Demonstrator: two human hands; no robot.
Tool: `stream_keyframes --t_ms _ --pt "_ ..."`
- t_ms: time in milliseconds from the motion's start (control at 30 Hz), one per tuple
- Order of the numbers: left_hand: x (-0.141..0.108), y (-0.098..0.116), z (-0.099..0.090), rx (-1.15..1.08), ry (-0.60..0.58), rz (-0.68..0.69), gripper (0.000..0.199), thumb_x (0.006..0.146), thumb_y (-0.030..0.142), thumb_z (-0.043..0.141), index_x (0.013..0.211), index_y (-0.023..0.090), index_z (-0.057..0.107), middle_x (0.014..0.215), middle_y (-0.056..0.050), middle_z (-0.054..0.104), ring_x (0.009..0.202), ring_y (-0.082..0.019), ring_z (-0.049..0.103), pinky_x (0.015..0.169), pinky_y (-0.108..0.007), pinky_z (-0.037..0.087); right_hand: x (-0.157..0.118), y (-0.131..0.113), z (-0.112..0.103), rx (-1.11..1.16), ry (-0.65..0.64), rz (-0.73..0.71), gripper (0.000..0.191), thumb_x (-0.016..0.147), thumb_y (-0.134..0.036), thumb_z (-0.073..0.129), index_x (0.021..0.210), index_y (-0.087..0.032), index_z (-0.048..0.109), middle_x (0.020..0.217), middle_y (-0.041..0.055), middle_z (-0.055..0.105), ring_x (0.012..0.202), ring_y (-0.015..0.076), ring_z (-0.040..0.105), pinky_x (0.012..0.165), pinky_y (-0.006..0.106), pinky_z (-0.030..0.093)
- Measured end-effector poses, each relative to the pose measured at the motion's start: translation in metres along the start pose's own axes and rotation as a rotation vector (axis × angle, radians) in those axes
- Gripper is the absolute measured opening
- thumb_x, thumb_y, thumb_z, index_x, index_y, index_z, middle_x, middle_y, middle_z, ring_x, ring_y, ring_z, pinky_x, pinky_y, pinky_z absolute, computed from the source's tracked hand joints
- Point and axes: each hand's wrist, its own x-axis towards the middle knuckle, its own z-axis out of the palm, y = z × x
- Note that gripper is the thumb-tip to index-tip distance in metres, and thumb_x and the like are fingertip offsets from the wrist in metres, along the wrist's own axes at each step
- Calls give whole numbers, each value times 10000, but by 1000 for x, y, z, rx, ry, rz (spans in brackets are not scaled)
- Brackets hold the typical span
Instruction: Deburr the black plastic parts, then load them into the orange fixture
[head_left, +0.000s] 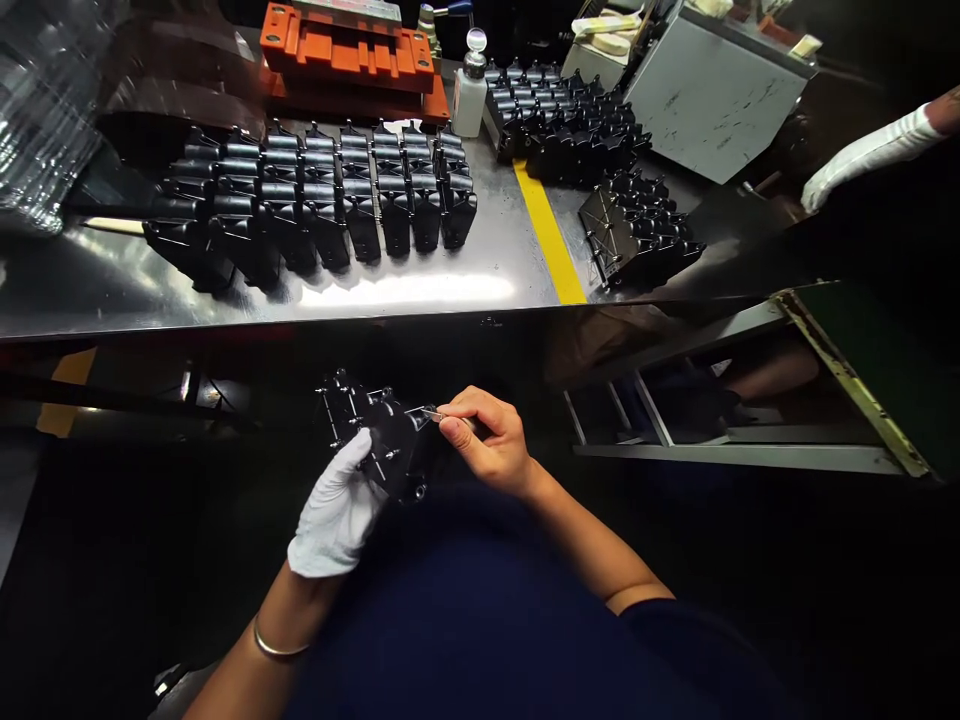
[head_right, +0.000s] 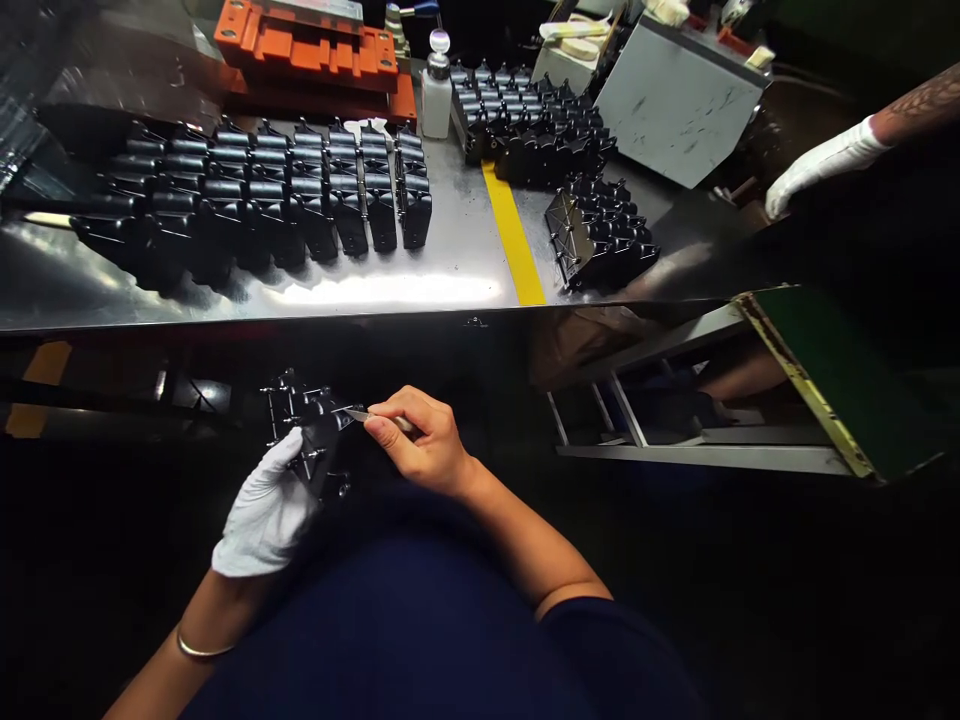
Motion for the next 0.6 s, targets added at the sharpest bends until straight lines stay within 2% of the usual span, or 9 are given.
stream_keyframes --t_ms 100,167,233,333,400,467,533,600 --pt "-3 -1 -4 102 8 32 313 919 135 449 1087 176 710 962 -40 766 889 -145 720 893 -239 544 2 4 1 -47 8 0 75 859 -212 612 843 -173 673 704 18 623 583 98 529 533 238 448" --pt "-6 -3 -7 242 -53 109 198 825 130 606 954 186 745 874 -18 771 812 -153 727 832 -225 564 2 5 0 -77 11 35 99 868 -228 606 823 -168 670 701 20 628 589 100 540 535 235 447" --pt "-11 -3 -10 421 -146 185 218 698 137 751 910 187 749 818 -12 767 766 -174 726 785 -228 575 2 5 -5 -98 -41 83 150 894 -247 576 800 -164 658 693 19 634 586 98 553 538 226 449" --pt "-16 3 -12 645 -254 251 430 608 215 839 1021 175 724 835 -46 763 800 -236 720 780 -295 583 2 -2 -17 -101 -253 52 288 964 -267 453 754 -161 618 618 1 602 525 76 534 510 198 431" --pt "-18 10 -12 736 -280 273 488 604 255 844 1063 165 706 861 -68 759 826 -266 714 775 -331 585 3 -8 -25 -98 -419 -59 380 995 -315 373 723 -158 588 581 -3 576 499 71 512 492 192 408" --pt "-19 17 -12 794 -283 274 491 605 267 842 1063 162 702 901 -84 754 848 -281 707 770 -346 585 4 -12 -29 -119 -556 -172 451 975 -466 390 693 -158 562 564 -3 556 490 77 485 472 203 375" --pt "-18 20 -13 828 -289 267 500 608 280 838 1072 162 696 941 -96 748 871 -294 701 779 -364 583 4 -14 -29 -166 -648 -239 543 899 -628 429 615 -170 502 517 -25 489 457 74 413 439 220 310" --pt "-16 20 -15 835 -296 271 535 609 297 835 1105 164 683 967 -104 743 899 -306 694 803 -384 576 3 -14 -28 -204 -690 -271 592 856 -685 441 540 -186 407 474 -54 384 429 64 318 419 235 233"
